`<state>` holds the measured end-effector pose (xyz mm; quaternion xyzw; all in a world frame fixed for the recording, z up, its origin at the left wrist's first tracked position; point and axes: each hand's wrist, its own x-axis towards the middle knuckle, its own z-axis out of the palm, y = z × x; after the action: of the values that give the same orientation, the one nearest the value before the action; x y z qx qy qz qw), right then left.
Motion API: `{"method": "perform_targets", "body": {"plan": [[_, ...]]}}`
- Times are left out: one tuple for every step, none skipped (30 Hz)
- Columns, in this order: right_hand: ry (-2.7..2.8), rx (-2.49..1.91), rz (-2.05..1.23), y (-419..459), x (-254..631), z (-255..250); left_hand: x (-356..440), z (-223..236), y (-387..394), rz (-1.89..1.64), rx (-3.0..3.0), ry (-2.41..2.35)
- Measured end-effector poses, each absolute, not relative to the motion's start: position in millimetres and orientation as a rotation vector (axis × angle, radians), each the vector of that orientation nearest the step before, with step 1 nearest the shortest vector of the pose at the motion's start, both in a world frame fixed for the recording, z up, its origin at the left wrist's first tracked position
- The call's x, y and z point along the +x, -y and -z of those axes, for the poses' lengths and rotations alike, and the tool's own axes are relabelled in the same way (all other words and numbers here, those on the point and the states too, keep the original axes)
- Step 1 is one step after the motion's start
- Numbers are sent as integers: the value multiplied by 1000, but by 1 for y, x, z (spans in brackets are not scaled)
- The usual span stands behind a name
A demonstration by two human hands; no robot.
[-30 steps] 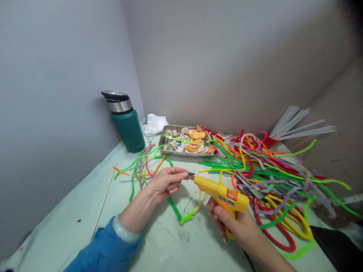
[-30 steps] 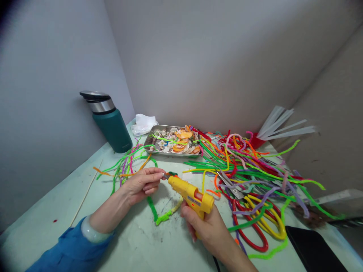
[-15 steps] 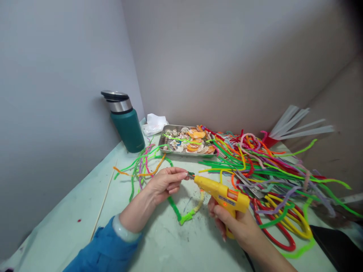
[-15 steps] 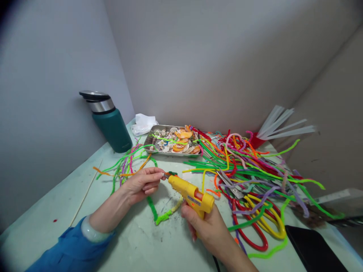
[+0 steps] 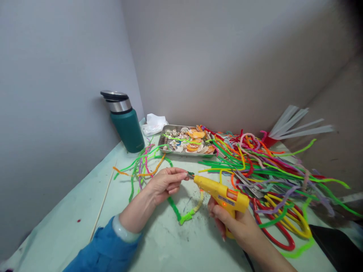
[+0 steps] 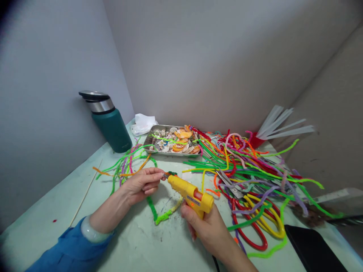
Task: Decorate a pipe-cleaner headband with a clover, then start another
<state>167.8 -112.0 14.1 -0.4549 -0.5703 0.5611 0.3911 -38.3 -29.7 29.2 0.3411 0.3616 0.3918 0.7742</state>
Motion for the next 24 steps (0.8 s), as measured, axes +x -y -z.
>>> {"method": "perform_targets", "body": {"plan": [[1450,-1160,-1428,112,168,-14,-38,-29,30,-852,736,-784],[1451,-1166,-1428,112,167,-14,-39,-29,30,-855,735,-784],[1452,-1169,-1425,112,167,-14,-39,-29,29,-858,735,-784],[1450,-1171,-1420,112,167,-14,-39,-29,29,-858,738,-783],[1446,-1173,-1415,112,167,-14,-39,-29,29,-858,741,-781],[1441,-1172,-1411,112,167,-14,-39,-29,29,-856,744,-779],[1439,-1172,-1411,112,167,-15,-39,-29,29,-854,746,-776],[1443,-1170,-1413,112,167,-15,-39,-28,29,-853,744,-773],[1450,-1170,-1416,112,167,-15,-39,-28,29,-852,741,-772],[1458,-1170,-1417,113,167,-15,-39,-29,29,-853,738,-772],[1467,-1170,-1417,113,167,-15,-39,-29,29,-855,736,-773],[1473,-1170,-1416,113,167,-15,-39,-29,29,-856,736,-776],[1477,-1172,-1413,114,167,-16,-39,-29,29,-857,739,-779],[1482,-1174,-1408,114,168,-16,-39,-29,29,-858,743,-783],[1492,-1181,-1400,114,169,-17,-39,-29,29,-859,747,-786],[1513,-1192,-1388,114,170,-18,-39,-29,29,-861,750,-787],[1546,-1212,-1357,114,172,-20,-39,-29,29,-864,751,-786],[1600,-1240,-1291,113,174,-21,-40,-29,28,-868,751,-783],[1680,-1278,-1189,112,177,-23,-40,-29,28,-871,749,-780],[1780,-1328,-1052,110,179,-24,-41,-28,27,-873,744,-778],[1890,-1391,-887,109,182,-25,-41,-28,26,-873,738,-778],[1997,-1470,-709,107,184,-25,-42,-27,26,-872,731,-778],[2091,-1564,-536,106,186,-25,-42,-27,25,-871,727,-775],[2170,-1663,-390,105,188,-25,-42,-27,25,-871,726,-769]]}}
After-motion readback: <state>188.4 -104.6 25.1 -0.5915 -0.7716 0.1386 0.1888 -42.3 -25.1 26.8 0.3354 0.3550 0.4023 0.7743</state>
